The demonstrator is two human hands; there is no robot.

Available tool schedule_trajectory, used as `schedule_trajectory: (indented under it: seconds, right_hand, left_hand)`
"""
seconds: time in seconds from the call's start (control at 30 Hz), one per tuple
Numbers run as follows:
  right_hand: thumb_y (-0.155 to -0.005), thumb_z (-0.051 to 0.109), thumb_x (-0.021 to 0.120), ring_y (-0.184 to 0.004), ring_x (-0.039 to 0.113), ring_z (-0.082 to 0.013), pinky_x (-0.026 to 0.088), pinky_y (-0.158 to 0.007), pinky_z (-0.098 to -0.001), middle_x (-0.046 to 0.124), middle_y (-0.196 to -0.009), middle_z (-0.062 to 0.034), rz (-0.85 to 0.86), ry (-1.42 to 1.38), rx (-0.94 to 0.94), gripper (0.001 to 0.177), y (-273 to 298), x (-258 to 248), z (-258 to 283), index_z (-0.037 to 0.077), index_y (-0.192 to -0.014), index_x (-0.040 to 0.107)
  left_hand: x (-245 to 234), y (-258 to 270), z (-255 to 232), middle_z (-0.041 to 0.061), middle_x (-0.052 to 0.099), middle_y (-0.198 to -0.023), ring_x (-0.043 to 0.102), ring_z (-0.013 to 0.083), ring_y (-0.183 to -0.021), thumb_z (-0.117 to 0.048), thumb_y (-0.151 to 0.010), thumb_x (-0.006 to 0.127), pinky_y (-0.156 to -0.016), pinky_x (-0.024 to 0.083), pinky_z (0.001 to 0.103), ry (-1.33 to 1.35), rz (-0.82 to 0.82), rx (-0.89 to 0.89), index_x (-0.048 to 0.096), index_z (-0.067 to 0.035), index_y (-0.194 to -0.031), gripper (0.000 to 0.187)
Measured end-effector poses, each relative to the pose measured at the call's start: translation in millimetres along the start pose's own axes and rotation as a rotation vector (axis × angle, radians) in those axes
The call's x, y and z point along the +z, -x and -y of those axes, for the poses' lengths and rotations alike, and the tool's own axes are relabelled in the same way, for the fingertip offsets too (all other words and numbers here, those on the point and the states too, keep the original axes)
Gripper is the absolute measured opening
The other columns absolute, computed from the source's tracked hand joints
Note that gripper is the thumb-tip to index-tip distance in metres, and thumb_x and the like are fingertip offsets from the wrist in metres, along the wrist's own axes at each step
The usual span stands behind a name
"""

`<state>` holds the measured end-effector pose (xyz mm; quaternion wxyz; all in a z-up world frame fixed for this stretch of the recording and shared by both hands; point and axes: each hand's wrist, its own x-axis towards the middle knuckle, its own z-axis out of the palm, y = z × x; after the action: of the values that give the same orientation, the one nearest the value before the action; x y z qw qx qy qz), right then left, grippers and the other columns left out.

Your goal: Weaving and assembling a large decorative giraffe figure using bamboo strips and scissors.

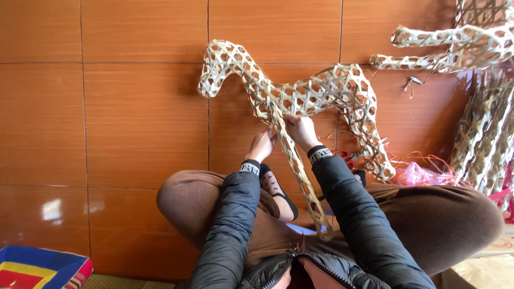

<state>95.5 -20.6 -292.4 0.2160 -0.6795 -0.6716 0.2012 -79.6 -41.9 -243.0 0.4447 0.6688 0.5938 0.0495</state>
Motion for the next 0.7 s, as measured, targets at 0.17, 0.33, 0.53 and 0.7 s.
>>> schedule_trajectory:
  seconds: [0.17, 0.33, 0.53, 0.7]
  right_hand:
    - [-0.081, 0.017, 0.069, -0.088, 0.068, -0.04, 0.055, -0.076, -0.0517, 0.073, -0.083, -0.0146, 0.105, -0.31, 0.048, 0.018, -1.7, -9.5, 4.1, 0.015, -0.098, 0.076]
    - [-0.086, 0.013, 0.066, -0.09, 0.067, -0.0308, 0.053, -0.081, -0.0486, 0.074, -0.091, -0.0171, 0.098, -0.646, 0.226, 0.021, 9.1, -25.4, 14.0, 0.009, -0.104, 0.076]
    - [-0.088, 0.011, 0.062, -0.102, 0.063, -0.0268, 0.051, -0.091, -0.0448, 0.073, -0.105, -0.0178, 0.083, -0.869, 0.464, 0.032, 32.7, -18.7, -4.0, 0.011, -0.118, 0.073]
    - [-0.09, 0.021, 0.064, -0.118, 0.06, -0.037, 0.046, -0.1, -0.0488, 0.068, -0.121, -0.0179, 0.056, -0.861, 0.513, 0.036, 48.8, -11.0, -22.1, 0.018, -0.126, 0.07]
  left_hand:
    - [16.2, -13.5, 15.4, 0.023, 0.072, -0.083, 0.071, 0.0415, -0.088, -0.02, -0.095, 0.053, -0.077, 0.057, 0.055, -0.006, -0.042, 0.033, 0.04, -0.008, -0.148, 0.056]
    - [32.2, -28.6, 16.1, 0.024, 0.072, -0.083, 0.071, 0.0408, -0.089, -0.021, -0.097, 0.051, -0.075, 0.057, 0.053, -0.042, -0.088, 0.073, 0.056, -0.006, -0.132, 0.039]
    - [28.4, -17.8, -26.7, 0.023, 0.072, -0.081, 0.072, 0.0405, -0.088, -0.009, -0.09, 0.058, -0.076, 0.059, 0.049, -0.114, -0.114, -0.012, 0.071, -0.001, -0.098, 0.018]
    - [40.4, -21.1, -51.4, 0.009, 0.065, -0.066, 0.064, 0.027, -0.076, -0.027, -0.074, 0.054, -0.075, 0.05, 0.039, 0.612, -0.195, -0.416, 0.076, -0.006, -0.077, 0.03]
